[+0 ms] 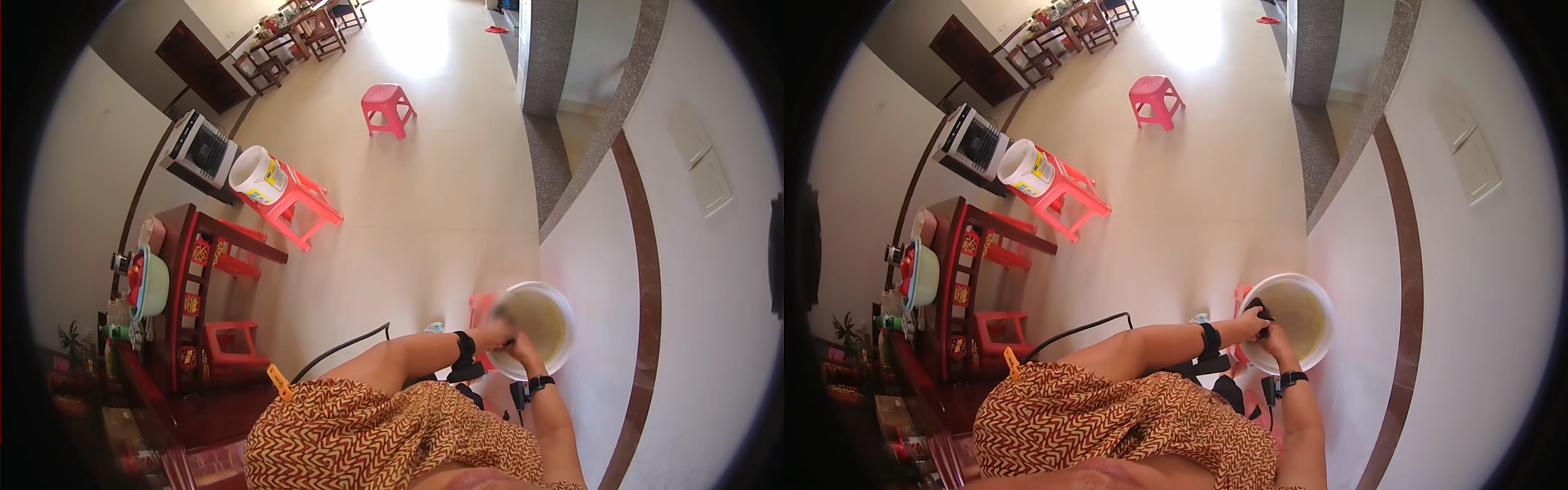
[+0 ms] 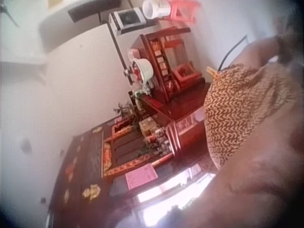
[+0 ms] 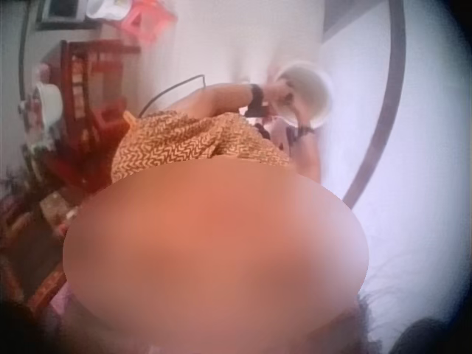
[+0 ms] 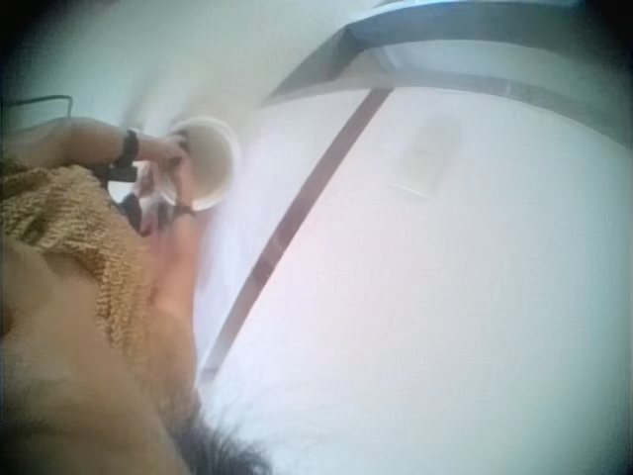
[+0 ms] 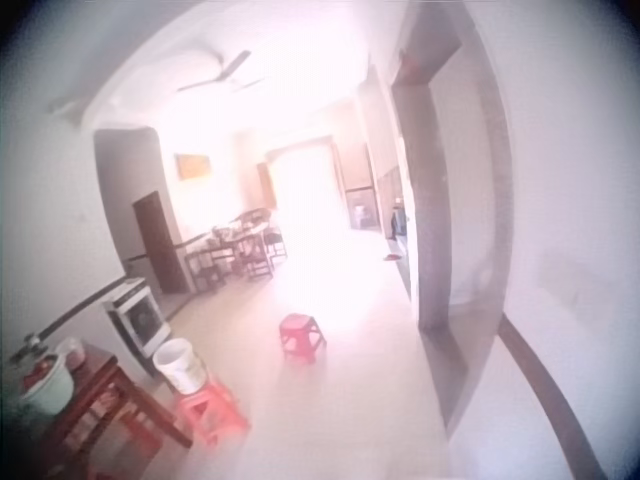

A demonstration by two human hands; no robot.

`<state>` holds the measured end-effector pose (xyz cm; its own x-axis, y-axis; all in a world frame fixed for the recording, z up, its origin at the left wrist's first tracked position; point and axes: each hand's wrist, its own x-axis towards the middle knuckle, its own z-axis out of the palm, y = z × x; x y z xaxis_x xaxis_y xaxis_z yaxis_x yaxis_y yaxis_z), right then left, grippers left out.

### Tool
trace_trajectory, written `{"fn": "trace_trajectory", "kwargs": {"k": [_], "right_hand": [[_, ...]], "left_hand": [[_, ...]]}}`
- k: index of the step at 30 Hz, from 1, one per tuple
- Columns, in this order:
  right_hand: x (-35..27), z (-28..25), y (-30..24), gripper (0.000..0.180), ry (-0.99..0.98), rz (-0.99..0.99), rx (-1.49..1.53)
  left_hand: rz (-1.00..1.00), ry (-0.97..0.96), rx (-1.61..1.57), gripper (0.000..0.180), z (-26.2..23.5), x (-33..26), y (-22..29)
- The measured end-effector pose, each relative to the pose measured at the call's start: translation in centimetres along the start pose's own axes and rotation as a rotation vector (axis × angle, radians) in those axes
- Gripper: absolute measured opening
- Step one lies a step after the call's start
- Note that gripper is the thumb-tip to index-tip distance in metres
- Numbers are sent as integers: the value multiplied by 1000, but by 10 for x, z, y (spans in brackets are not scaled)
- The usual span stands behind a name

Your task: The person wipes a door frame and external wall with a cloth before opening a motorcycle storage box and wiping down the seat and body of the motorcycle.

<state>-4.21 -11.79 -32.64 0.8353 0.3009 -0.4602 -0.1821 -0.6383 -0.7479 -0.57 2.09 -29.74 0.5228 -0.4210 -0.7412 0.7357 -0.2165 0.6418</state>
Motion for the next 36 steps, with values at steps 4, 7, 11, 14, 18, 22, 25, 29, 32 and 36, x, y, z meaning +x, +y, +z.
{"fn": "trace_trajectory", "kwargs": {"k": [4, 7, 11, 14, 18, 22, 25, 29, 32, 36], "right_hand": [[15, -4, 60, 36, -135, 331, -447], [-3, -31, 50, 35, -114, 354, -520], [-29, -63, 32, 31, 116, 277, 2], [-73, -60, -24, 29, 261, 165, 510], [-99, -62, -102, 22, 349, -55, 721], [-102, -70, -105, 24, 549, -104, 545], [-92, -72, -71, 22, 876, -9, 695], [-87, -68, -65, 41, 782, 73, 1039], [-96, -69, -75, 43, 566, 60, 1312], [-96, -58, -81, 36, 519, 52, 1370]], "left_hand": [[64, -73, -64, 57, 11, -5, 7], [-14, -70, -146, 62, 17, -22, 23], [-108, -65, -168, 67, 24, -9, 20], [-281, 26, -215, 67, 27, -24, 28], [-221, -213, -415, 51, 14, -19, 20], [-146, -48, -439, 22, 34, -11, 16], [-100, -105, -359, 25, 54, -25, 28], [-21, -184, -255, 32, 59, -43, 42], [-49, -208, -252, 42, 61, -69, 62], [55, -59, -178, 48, 74, -61, 54]]}}
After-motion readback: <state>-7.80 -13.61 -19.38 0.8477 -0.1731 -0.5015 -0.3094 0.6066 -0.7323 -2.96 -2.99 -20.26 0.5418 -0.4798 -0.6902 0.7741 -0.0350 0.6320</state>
